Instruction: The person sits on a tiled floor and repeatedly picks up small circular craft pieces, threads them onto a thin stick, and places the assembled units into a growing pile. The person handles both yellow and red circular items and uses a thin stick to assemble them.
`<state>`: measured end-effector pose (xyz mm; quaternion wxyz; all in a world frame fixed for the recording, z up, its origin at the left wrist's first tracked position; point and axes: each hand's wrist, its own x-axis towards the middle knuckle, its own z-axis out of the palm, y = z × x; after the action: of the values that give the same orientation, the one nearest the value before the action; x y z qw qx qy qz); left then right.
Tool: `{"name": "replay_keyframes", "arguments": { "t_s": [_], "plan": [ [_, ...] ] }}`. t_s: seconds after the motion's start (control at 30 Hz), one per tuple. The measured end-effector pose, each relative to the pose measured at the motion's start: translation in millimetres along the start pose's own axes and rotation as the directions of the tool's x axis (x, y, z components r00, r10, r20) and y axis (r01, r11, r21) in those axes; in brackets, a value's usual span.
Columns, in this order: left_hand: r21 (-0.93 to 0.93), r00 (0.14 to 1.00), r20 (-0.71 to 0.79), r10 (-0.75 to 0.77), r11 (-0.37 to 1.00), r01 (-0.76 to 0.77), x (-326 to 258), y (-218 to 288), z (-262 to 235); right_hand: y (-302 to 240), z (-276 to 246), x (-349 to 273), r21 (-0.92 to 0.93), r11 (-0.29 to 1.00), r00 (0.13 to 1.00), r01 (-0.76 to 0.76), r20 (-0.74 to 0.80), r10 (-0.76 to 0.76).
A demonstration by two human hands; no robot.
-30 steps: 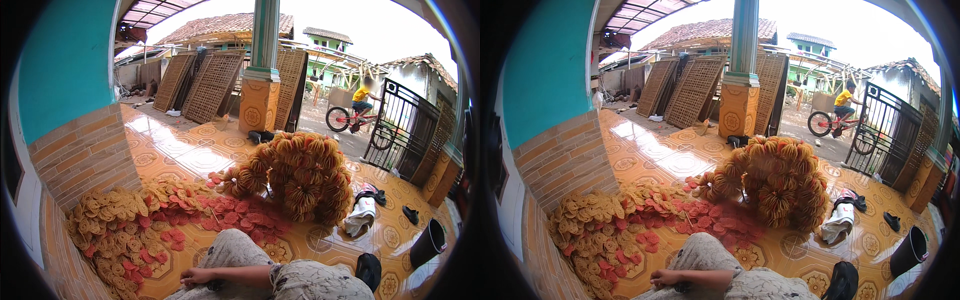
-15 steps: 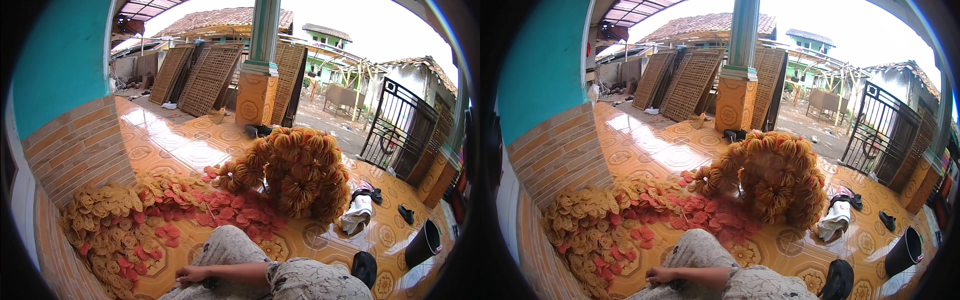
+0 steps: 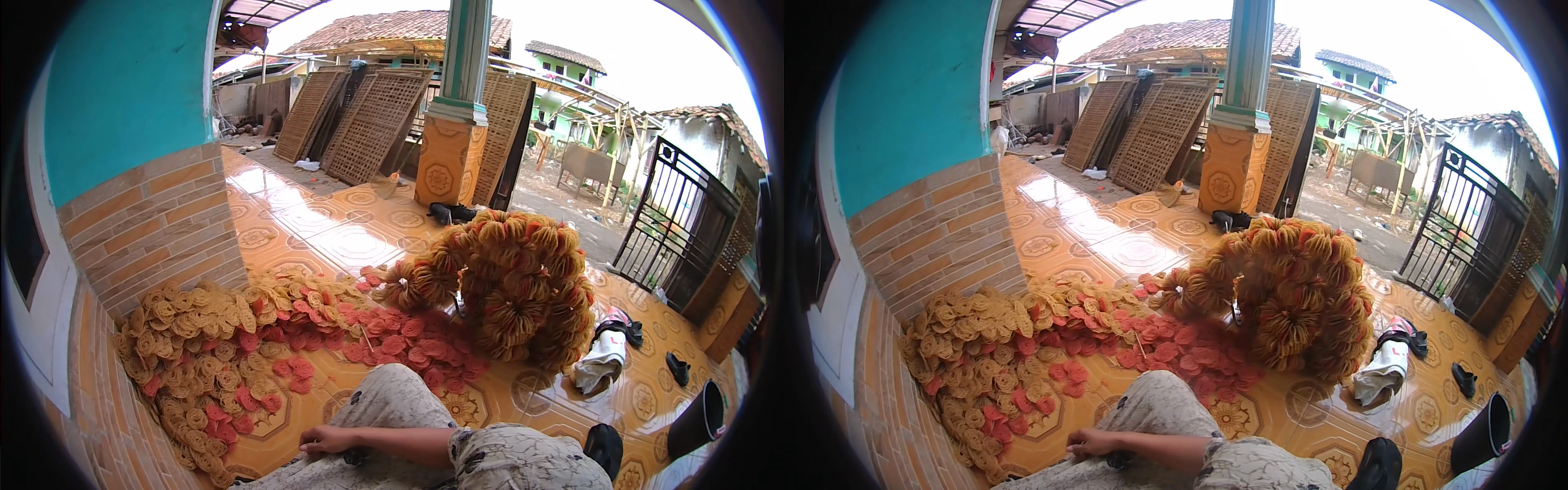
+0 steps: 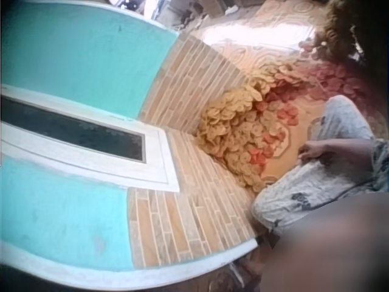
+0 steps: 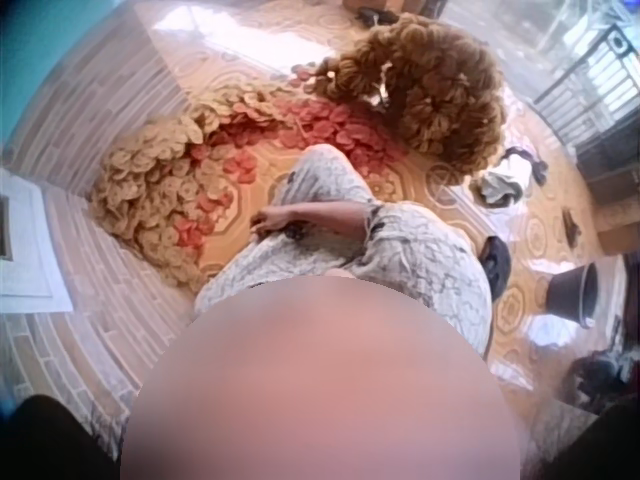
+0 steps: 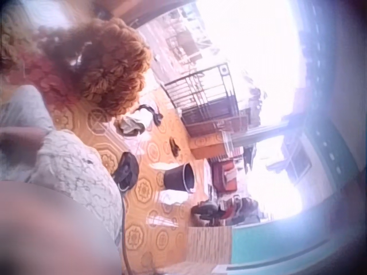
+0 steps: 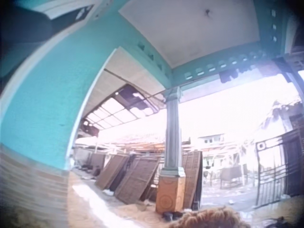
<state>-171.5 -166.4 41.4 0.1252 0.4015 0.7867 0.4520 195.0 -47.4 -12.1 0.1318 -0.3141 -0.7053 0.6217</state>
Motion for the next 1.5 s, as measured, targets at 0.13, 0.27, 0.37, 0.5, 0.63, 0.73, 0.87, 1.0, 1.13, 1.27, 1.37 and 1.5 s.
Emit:
{"name": "replay_keyframes", "arguments": {
  "t_s": [0.13,0.27,0.37,0.5,0.63,0.73,0.87,1.0,1.13,1.27,1.37,1.5],
  "plan": [
    [0.005,1.000,-0.012,-0.006,1.000,0.006,-3,-2,-2,-2,-1,0,-0.029,1.000,1.000,-0.002,0.011,0.002],
    [0.011,0.999,-0.027,-0.017,1.000,0.018,-5,-5,-6,-4,0,-2,-0.019,1.000,1.000,0.013,-0.003,-0.013],
    [0.014,0.999,-0.039,-0.029,0.999,0.030,-8,-9,-12,-5,1,-4,0.022,1.000,1.000,0.012,-0.008,-0.012],
    [0.020,0.998,-0.056,-0.037,0.999,0.038,-10,-13,-19,-6,0,-4,-0.017,1.000,1.000,0.006,0.000,-0.006],
    [0.012,0.997,-0.061,-0.045,0.999,0.046,-9,-14,-20,-5,-2,-3,-0.067,0.997,0.999,0.033,0.006,-0.032],
    [0.012,0.997,-0.060,-0.045,0.999,0.046,-8,-13,-21,-3,0,-3,0.011,0.999,0.999,0.053,0.001,-0.053],
    [0.011,0.996,-0.070,-0.057,0.998,0.058,-13,-15,-26,-3,0,-1,-0.049,0.997,0.998,0.057,-0.015,-0.058],
    [0.017,0.993,-0.097,-0.059,0.998,0.061,-16,-21,-31,-6,0,-2,-0.067,0.997,0.999,0.043,-0.002,-0.043],
    [0.026,0.980,-0.180,-0.083,0.996,0.089,-28,-50,-52,-9,1,-7,0.062,0.998,1.000,0.014,0.003,-0.014],
    [0.000,0.863,-0.436,-0.256,0.959,0.284,-95,-128,-120,-11,2,-7,-0.051,0.998,0.999,-0.025,-0.045,0.023],
    [-0.062,0.625,-0.641,-0.446,0.841,0.537,-163,-183,-163,-15,0,-9,-0.106,0.992,0.997,-0.068,-0.029,0.065],
    [-0.012,0.417,-0.833,-0.363,0.766,0.643,-203,-200,-158,-20,5,-10,-0.050,0.997,0.997,-0.065,-0.041,0.063]
  ]
}}
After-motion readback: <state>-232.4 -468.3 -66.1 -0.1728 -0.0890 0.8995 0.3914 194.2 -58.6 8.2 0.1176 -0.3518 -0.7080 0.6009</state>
